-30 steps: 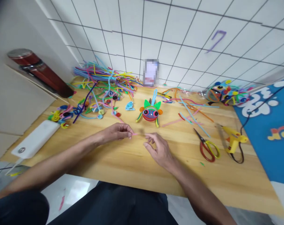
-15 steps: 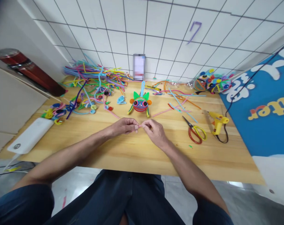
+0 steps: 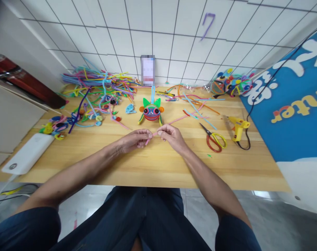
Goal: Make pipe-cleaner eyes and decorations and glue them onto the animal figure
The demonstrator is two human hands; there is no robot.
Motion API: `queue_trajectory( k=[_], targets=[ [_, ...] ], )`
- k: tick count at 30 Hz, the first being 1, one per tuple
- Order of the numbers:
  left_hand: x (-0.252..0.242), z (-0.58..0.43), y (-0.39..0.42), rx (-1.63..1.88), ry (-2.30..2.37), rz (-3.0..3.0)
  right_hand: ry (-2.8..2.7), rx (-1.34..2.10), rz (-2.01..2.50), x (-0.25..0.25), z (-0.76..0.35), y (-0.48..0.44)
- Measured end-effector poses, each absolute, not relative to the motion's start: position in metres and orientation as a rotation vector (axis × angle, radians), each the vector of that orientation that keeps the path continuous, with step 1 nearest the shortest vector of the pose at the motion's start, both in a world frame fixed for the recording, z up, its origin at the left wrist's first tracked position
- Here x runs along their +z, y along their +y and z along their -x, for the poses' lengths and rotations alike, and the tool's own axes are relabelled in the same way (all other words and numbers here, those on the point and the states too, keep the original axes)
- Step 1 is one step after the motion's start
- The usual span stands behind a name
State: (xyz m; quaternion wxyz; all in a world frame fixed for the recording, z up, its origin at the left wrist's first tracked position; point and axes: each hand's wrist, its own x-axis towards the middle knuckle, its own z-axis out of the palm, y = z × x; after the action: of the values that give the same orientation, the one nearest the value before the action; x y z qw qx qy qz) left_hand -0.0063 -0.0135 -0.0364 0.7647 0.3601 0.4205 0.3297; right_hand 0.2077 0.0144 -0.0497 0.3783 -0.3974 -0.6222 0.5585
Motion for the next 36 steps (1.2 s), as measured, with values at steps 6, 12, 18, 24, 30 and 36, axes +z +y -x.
queue_trajectory(
  k=[6,12,18,24,30,36],
  targets=[
    [-0.038,0.005,-0.015,0.786,0.970,-0.727,-1.713,1.170,1.015,-0.056,-0.205,0.008],
    [-0.040,0.003,-0.017,0.796,0.947,-0.712,-1.840,0.981,1.020,-0.059,-0.204,0.007],
    [-0.042,0.002,-0.019,0.864,0.919,-0.660,-1.803,1.015,1.036,-0.058,-0.202,0.005],
    [-0.045,0.000,-0.020,0.914,0.881,-0.567,-1.736,1.067,1.029,-0.060,-0.197,0.001],
    [-0.050,0.000,-0.021,0.962,0.834,-0.525,-1.717,1.102,0.998,-0.062,-0.193,-0.001],
    [-0.054,0.003,-0.022,0.910,0.779,-0.552,-1.629,1.206,1.023,-0.062,-0.192,-0.002]
  ],
)
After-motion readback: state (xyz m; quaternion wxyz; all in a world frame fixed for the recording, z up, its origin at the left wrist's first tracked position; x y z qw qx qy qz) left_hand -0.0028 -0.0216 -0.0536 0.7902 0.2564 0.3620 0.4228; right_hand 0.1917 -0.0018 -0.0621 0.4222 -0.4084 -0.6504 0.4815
